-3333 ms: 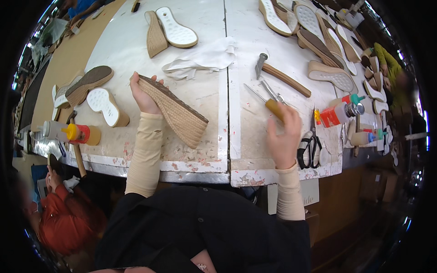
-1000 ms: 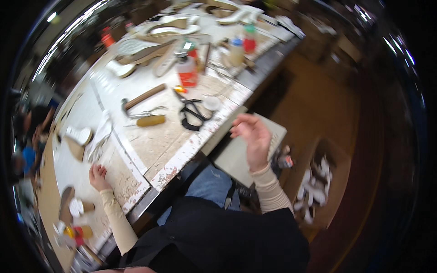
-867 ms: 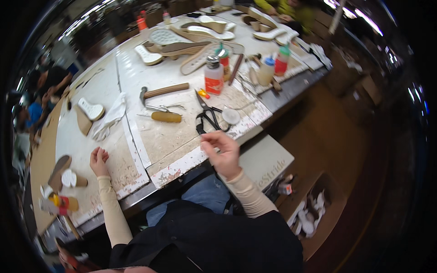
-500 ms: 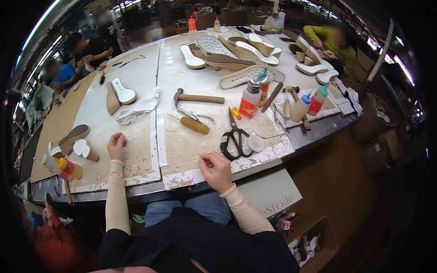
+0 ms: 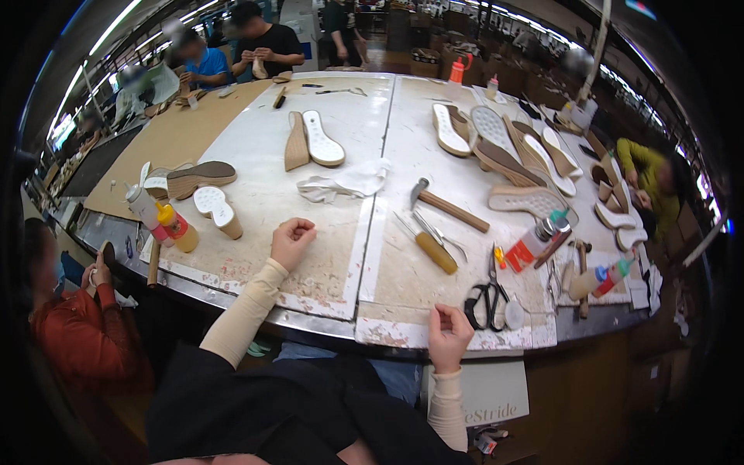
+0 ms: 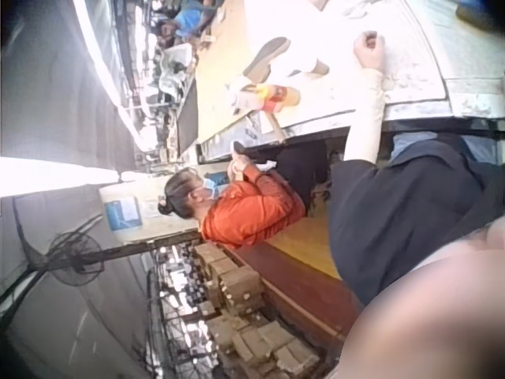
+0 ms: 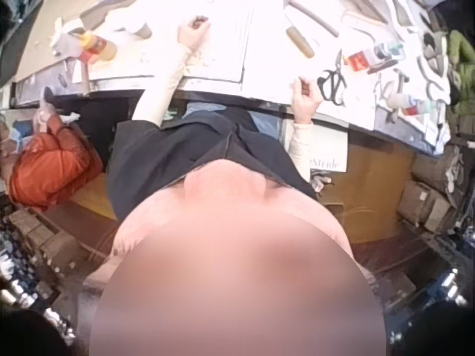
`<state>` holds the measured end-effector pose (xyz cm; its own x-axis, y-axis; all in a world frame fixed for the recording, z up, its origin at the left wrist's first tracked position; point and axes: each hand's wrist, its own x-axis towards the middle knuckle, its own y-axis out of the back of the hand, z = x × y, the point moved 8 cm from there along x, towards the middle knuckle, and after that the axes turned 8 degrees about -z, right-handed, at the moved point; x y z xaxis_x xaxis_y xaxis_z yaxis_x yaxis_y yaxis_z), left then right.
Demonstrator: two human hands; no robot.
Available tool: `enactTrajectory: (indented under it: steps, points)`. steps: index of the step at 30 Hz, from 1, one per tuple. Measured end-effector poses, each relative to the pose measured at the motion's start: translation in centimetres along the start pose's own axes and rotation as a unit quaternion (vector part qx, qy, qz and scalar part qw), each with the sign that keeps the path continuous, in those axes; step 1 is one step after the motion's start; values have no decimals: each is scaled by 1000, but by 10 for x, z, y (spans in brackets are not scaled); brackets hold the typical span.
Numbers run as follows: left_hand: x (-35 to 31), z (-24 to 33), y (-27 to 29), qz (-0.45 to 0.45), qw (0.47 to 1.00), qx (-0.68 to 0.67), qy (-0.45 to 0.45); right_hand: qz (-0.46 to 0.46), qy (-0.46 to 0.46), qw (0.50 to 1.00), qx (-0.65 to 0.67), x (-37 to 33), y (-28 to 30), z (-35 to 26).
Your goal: The person wipes the side of a wedge shoe heel with a white cloth, then uses a pointed metal tool to scrape or clean the same area. The person repeats the wiping and scraping actions on the same shoe throughout the clip.
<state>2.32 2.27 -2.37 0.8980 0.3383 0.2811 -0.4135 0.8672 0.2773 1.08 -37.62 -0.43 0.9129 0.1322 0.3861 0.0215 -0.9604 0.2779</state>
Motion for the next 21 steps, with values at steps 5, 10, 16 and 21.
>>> enactTrajectory:
  steps: [5,10,16,21]
  points:
    - [-26,2,8,-14,996,-86,27,-145,-125,981,29,40,-11,7]
    - [-13,2,4,-62,996,-21,56,-111,-32,992,-59,150,-14,8]
    - [42,4,-1,-131,989,42,54,152,-107,956,-225,275,3,73]
    - [59,-3,1,-99,993,57,38,290,-246,863,-334,307,29,94]
